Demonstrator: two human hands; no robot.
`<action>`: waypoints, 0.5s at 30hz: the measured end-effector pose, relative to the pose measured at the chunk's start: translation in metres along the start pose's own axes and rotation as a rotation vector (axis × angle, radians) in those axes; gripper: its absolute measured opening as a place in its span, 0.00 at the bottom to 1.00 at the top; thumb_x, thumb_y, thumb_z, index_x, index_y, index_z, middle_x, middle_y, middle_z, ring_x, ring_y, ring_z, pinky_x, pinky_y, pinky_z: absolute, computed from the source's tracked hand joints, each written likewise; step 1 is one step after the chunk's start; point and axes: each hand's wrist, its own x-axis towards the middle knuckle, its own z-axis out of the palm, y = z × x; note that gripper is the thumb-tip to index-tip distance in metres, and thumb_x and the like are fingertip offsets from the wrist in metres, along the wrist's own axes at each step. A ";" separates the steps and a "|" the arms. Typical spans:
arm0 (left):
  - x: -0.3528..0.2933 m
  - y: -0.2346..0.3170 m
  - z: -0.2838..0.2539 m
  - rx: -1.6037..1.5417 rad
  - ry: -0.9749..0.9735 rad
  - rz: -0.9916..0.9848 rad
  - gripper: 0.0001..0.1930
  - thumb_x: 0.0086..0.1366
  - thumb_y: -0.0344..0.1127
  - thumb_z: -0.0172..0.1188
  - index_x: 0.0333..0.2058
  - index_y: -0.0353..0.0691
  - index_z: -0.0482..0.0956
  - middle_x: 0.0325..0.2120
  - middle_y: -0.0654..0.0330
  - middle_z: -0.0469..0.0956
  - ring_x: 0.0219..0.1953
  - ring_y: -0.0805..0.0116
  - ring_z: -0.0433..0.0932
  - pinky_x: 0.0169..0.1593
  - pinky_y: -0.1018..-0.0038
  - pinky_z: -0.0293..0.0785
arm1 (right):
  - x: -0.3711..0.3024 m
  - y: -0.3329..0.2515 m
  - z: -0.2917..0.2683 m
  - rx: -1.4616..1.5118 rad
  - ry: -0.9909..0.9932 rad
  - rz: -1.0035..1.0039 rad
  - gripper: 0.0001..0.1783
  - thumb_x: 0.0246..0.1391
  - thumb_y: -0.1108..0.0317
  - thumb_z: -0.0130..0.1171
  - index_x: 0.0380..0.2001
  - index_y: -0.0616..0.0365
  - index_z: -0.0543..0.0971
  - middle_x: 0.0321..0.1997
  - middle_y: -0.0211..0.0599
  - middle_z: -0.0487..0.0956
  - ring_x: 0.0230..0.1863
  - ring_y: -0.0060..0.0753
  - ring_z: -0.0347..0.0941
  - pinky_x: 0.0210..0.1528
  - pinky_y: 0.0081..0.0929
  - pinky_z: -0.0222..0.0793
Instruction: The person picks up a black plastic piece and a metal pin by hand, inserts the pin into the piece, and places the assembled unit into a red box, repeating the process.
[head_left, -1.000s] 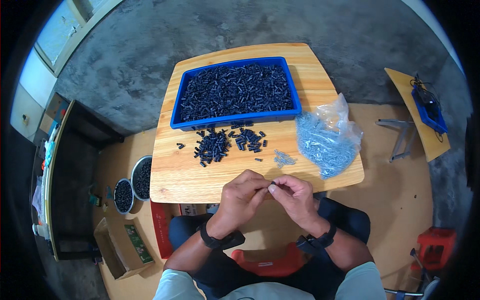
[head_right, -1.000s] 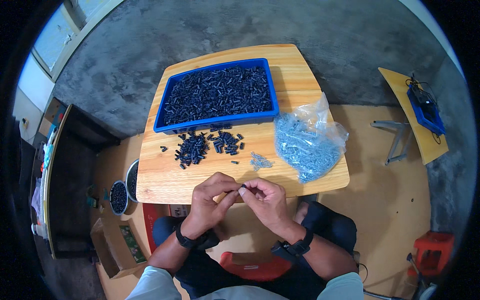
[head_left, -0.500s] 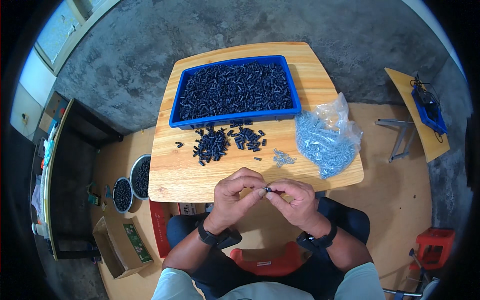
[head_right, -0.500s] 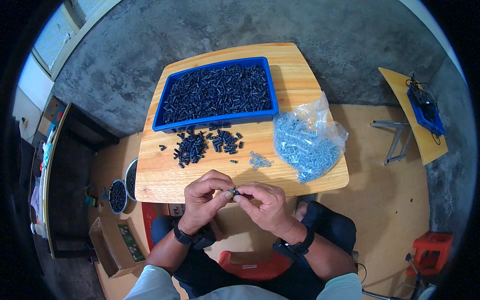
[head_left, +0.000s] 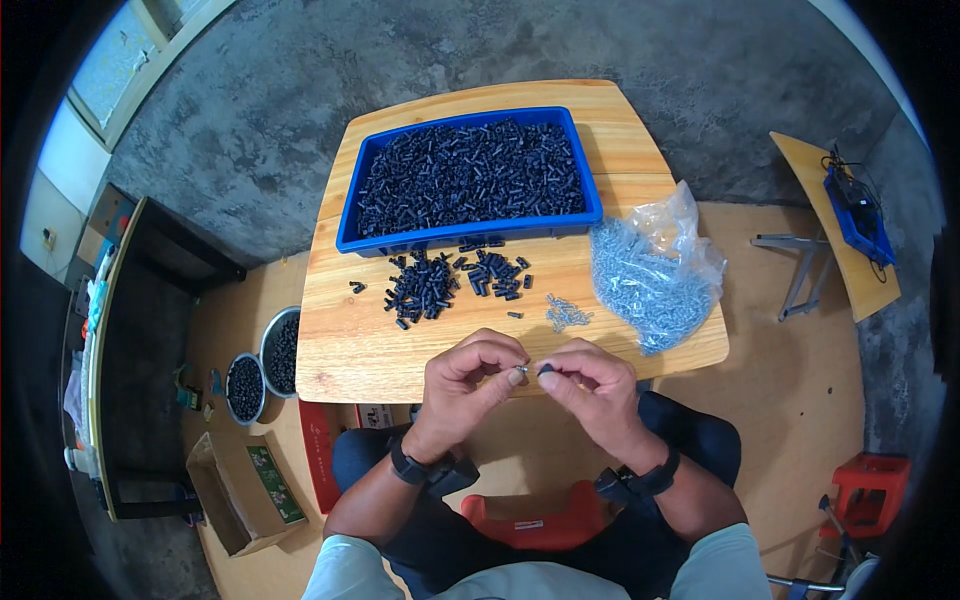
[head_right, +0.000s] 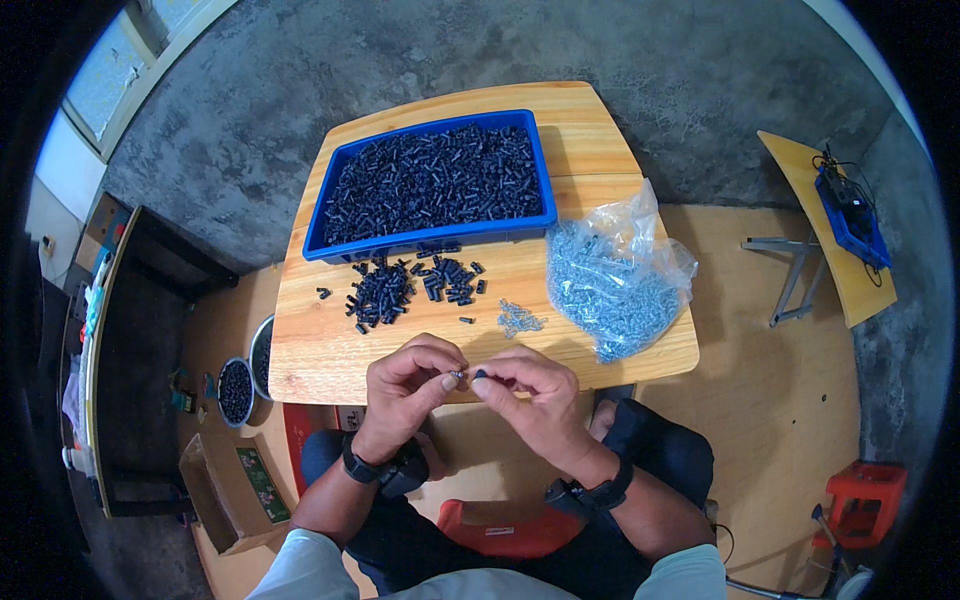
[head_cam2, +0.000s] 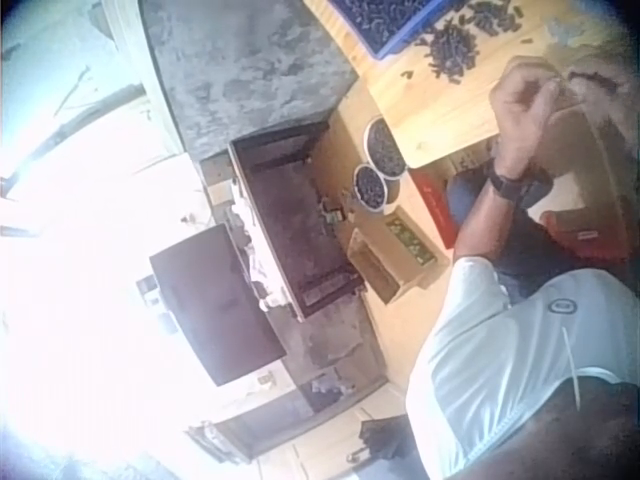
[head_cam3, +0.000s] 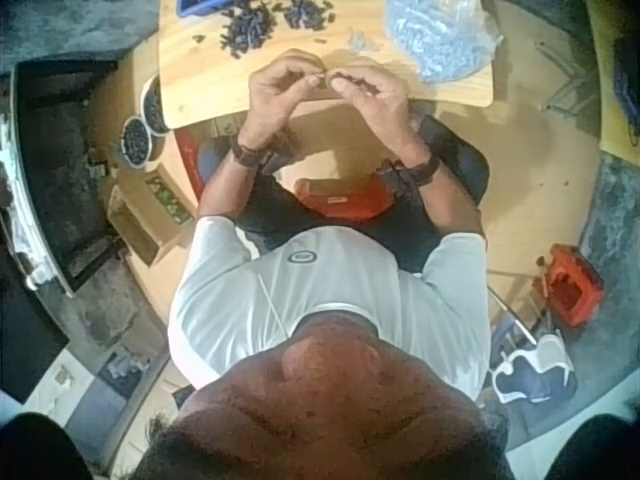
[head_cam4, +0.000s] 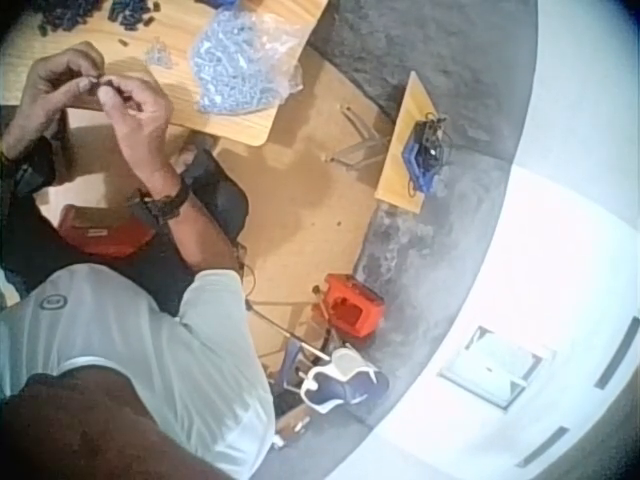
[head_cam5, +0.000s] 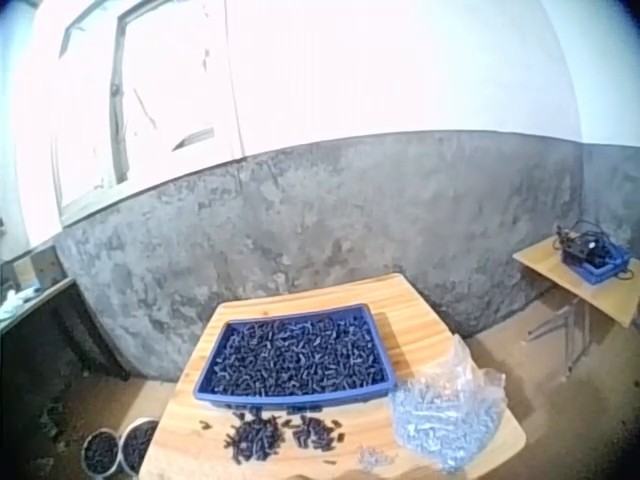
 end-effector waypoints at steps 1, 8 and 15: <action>0.000 -0.001 0.001 0.055 0.012 0.036 0.05 0.64 0.21 0.64 0.39 0.30 0.82 0.41 0.54 0.80 0.43 0.69 0.79 0.46 0.74 0.77 | -0.001 0.004 -0.001 0.186 0.041 0.180 0.09 0.57 0.74 0.67 0.42 0.65 0.83 0.39 0.37 0.83 0.36 0.25 0.80 0.38 0.21 0.77; -0.004 -0.002 0.018 -0.017 -0.032 -0.009 0.06 0.65 0.20 0.62 0.40 0.30 0.82 0.43 0.52 0.81 0.42 0.68 0.82 0.47 0.73 0.79 | 0.000 0.008 0.006 0.543 0.141 0.413 0.10 0.61 0.73 0.65 0.43 0.67 0.83 0.41 0.34 0.82 0.38 0.20 0.77 0.40 0.18 0.76; -0.004 -0.008 0.015 -0.422 0.013 -0.322 0.05 0.70 0.25 0.59 0.41 0.32 0.81 0.44 0.55 0.82 0.42 0.69 0.82 0.49 0.72 0.80 | 0.003 0.007 0.007 -0.110 0.164 0.029 0.09 0.56 0.72 0.69 0.40 0.62 0.86 0.39 0.37 0.80 0.38 0.27 0.78 0.39 0.23 0.74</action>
